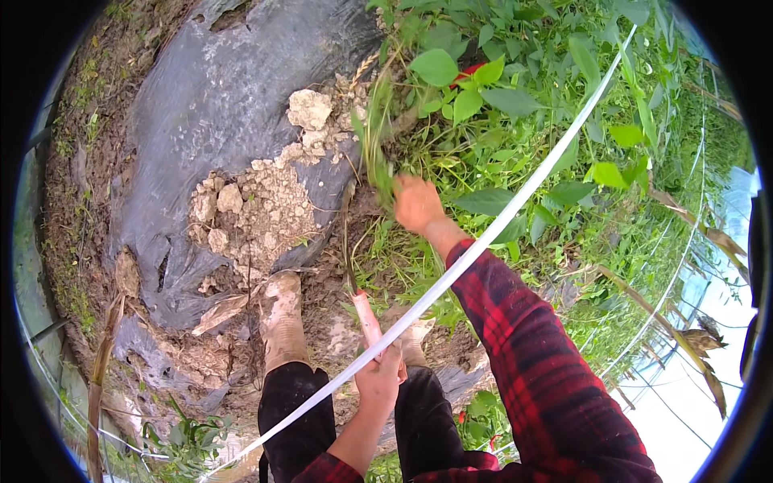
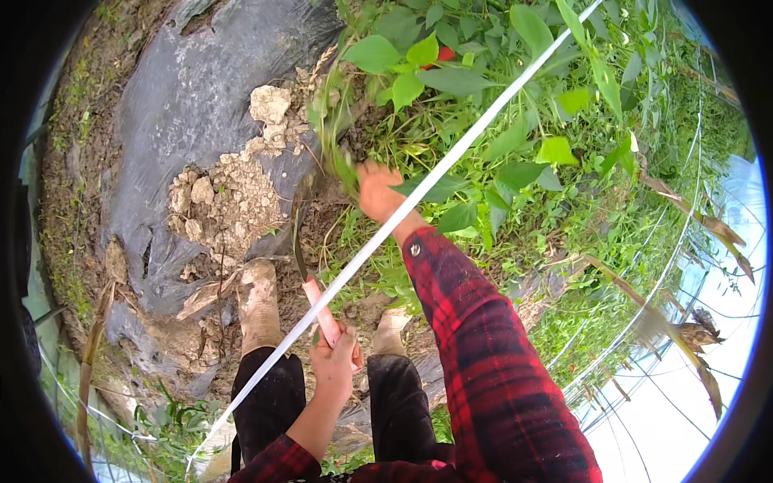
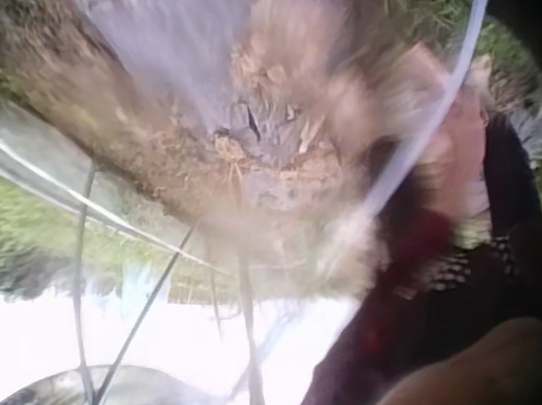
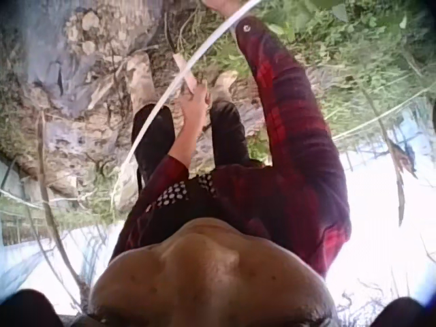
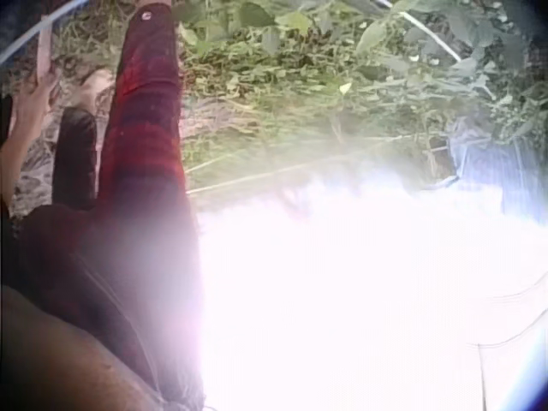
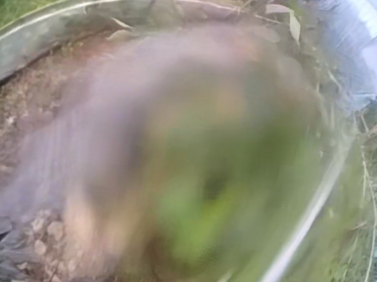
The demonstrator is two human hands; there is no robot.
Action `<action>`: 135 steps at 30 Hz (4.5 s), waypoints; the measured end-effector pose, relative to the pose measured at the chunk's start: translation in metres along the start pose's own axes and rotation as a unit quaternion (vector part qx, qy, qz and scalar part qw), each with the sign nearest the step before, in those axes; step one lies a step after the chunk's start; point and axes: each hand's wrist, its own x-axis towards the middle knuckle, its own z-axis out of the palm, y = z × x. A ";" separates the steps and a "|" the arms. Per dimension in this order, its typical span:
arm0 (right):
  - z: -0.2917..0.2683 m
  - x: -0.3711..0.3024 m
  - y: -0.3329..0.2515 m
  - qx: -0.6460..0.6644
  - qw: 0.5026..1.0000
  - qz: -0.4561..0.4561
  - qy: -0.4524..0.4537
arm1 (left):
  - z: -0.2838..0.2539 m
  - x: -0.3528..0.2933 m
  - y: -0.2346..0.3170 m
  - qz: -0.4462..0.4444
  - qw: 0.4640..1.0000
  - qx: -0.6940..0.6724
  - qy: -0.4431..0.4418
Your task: The person removes weeds from a greenhouse bed using a small hand hoe. They loosen the soil around the weeds, pull them out by hand, and gather the removed plants into a pile.
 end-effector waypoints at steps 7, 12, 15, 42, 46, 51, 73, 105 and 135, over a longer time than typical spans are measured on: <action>0.022 -0.124 0.017 -0.196 0.959 -0.094 -0.181 | 0.003 0.005 0.013 0.014 0.998 -0.060 -0.006; -0.047 -0.084 -0.030 -0.034 0.989 -0.140 0.040 | 0.000 0.010 0.012 -0.007 0.995 -0.095 0.008; -0.050 -0.008 -0.025 0.096 0.959 -0.162 0.214 | 0.004 0.008 0.013 -0.016 0.996 -0.093 -0.002; -0.071 0.052 0.072 0.035 0.981 0.189 0.024 | -0.003 0.011 0.014 -0.025 0.993 -0.114 0.001; -0.066 0.085 0.085 0.157 0.964 0.201 0.072 | 0.002 0.006 0.025 -0.051 0.992 -0.119 -0.013; -0.024 0.074 0.037 0.000 0.970 0.239 -0.039 | -0.002 0.007 0.022 -0.028 0.993 -0.111 -0.015; -0.002 0.076 0.064 0.016 0.981 0.191 0.020 | -0.014 0.003 0.006 -0.027 0.991 -0.130 -0.033; 0.079 -0.145 0.002 0.085 0.991 0.057 -0.080 | -0.008 0.004 -0.014 0.004 0.998 -0.048 -0.029; 0.140 -0.042 0.009 0.112 0.966 0.216 -0.089 | -0.018 0.009 0.001 -0.012 0.992 -0.128 0.012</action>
